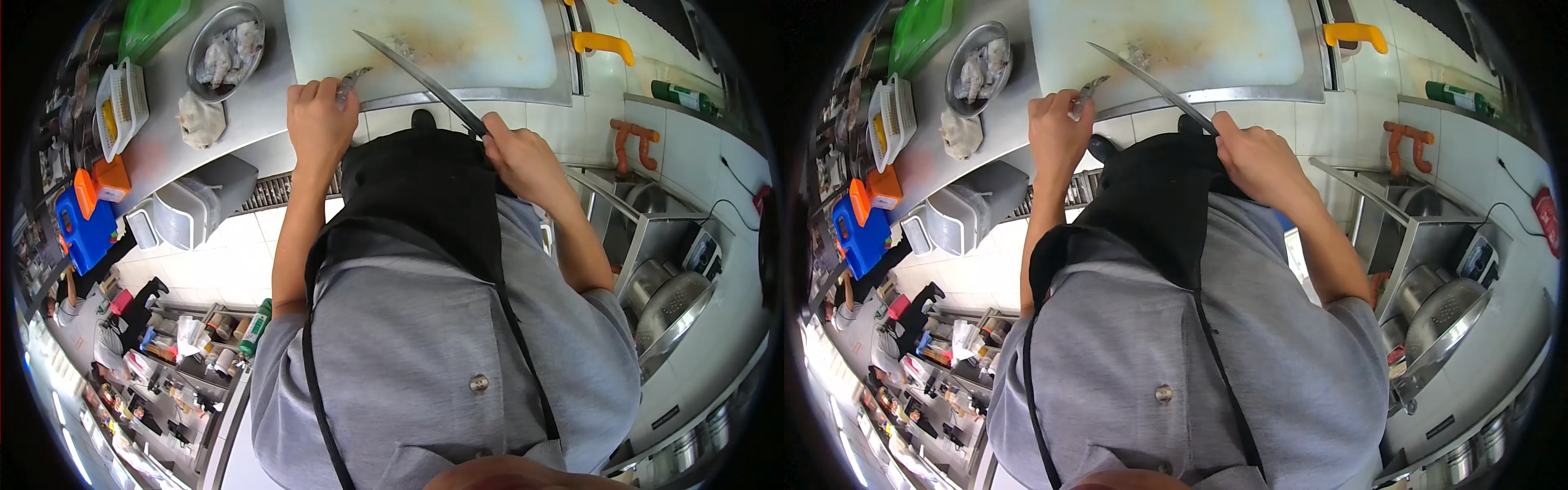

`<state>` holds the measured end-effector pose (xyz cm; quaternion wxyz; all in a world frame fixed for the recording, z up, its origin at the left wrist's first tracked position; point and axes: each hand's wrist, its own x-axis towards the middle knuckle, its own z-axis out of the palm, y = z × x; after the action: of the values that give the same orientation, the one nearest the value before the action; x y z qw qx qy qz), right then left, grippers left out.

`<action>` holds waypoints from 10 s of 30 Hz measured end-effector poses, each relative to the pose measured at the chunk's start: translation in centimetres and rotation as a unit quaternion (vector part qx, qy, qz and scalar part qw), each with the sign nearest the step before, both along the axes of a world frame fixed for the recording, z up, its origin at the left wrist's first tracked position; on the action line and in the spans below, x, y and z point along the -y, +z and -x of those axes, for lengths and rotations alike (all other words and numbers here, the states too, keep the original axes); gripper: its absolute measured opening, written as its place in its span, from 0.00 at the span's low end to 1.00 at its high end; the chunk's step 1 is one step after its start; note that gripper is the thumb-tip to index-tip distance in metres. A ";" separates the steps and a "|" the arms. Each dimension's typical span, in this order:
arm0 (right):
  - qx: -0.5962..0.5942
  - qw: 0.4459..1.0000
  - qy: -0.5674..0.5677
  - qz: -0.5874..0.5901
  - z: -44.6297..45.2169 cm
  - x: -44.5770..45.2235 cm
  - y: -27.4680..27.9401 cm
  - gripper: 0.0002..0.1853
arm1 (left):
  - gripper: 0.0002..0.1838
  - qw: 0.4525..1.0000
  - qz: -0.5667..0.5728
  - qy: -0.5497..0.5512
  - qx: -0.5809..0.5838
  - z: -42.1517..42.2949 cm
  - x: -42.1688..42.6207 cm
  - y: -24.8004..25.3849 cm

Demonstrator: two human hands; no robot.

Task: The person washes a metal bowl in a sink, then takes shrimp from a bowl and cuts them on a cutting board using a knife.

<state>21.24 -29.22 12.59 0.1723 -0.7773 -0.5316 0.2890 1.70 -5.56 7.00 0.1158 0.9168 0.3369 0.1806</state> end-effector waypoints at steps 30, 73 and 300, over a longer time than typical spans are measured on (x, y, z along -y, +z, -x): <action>0.004 0.992 0.099 0.073 0.7 -1.6 1.4 0.10 | 0.07 0.994 -0.061 -0.021 0.086 -1.3 0.0 -1.4; -0.450 0.881 -0.147 0.012 -0.9 -1.4 1.5 0.10 | 0.21 0.449 0.774 -0.131 0.426 -6.0 -3.9 1.1; -0.397 -0.613 0.609 -0.310 22.4 130.1 -7.6 0.23 | 0.16 -0.812 -0.501 -0.290 -0.080 59.5 76.0 -14.3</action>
<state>-1.16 -159.30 5.02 -0.1700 -0.9683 0.1685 -0.0718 -57.78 -81.52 -7.28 0.5276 0.5740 0.6205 0.0844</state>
